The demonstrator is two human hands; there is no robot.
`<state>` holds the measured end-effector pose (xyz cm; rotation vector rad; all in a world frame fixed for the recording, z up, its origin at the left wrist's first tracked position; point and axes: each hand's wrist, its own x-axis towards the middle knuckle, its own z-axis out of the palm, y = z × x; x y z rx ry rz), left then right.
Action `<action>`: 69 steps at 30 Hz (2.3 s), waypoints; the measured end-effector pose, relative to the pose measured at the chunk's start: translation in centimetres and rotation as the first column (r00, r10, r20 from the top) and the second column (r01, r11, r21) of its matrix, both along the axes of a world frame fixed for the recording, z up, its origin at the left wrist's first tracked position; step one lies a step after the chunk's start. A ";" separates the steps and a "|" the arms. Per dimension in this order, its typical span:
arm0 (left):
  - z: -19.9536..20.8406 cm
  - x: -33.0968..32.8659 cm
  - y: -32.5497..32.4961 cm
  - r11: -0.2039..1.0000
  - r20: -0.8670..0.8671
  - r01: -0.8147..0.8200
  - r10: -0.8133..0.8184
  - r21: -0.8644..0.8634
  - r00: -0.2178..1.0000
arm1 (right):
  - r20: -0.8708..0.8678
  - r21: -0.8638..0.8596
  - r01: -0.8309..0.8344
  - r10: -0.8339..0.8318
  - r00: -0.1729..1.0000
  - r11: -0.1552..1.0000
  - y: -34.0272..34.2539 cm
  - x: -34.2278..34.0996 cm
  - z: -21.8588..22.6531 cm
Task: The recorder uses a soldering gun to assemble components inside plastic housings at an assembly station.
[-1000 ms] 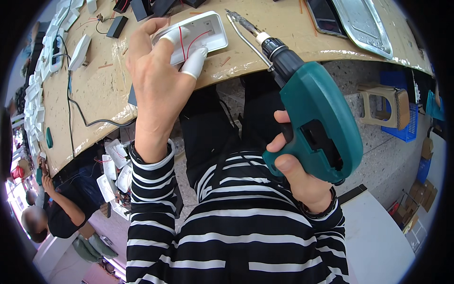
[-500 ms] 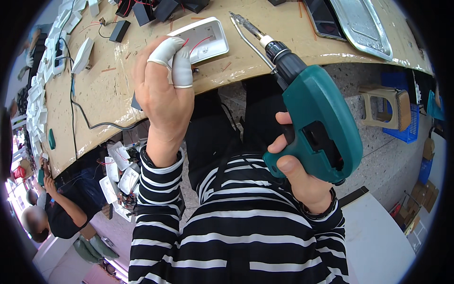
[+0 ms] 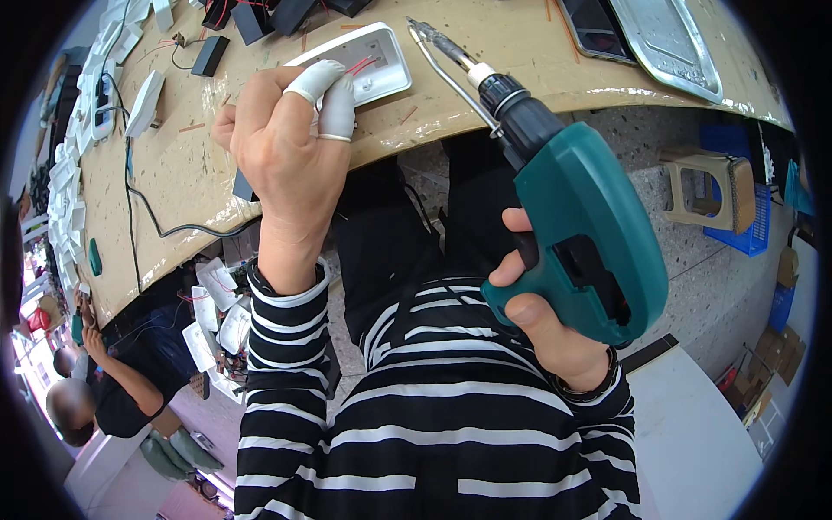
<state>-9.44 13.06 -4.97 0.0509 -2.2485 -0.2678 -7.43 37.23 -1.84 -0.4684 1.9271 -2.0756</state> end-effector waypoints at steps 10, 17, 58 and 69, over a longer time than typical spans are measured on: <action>1.7 -1.2 0.4 0.998 0.092 -0.018 0.023 -0.056 0.996 | 0.008 0.067 -0.180 0.180 0.984 0.981 1.1 0.5 -1.0; 1.1 -1.8 0.5 0.998 0.102 -0.008 0.015 -0.066 0.995 | 0.039 0.154 -0.271 0.268 0.963 0.950 1.0 0.2 -1.0; 1.2 -1.9 0.6 0.999 0.090 -0.015 0.018 -0.041 0.996 | -0.058 0.290 -0.185 0.210 0.976 0.939 -1.5 -1.1 -0.3; 1.1 -2.0 0.6 0.999 0.090 -0.020 0.023 -0.036 0.996 | -0.078 0.347 -0.154 0.192 0.978 0.925 -1.6 -1.0 0.1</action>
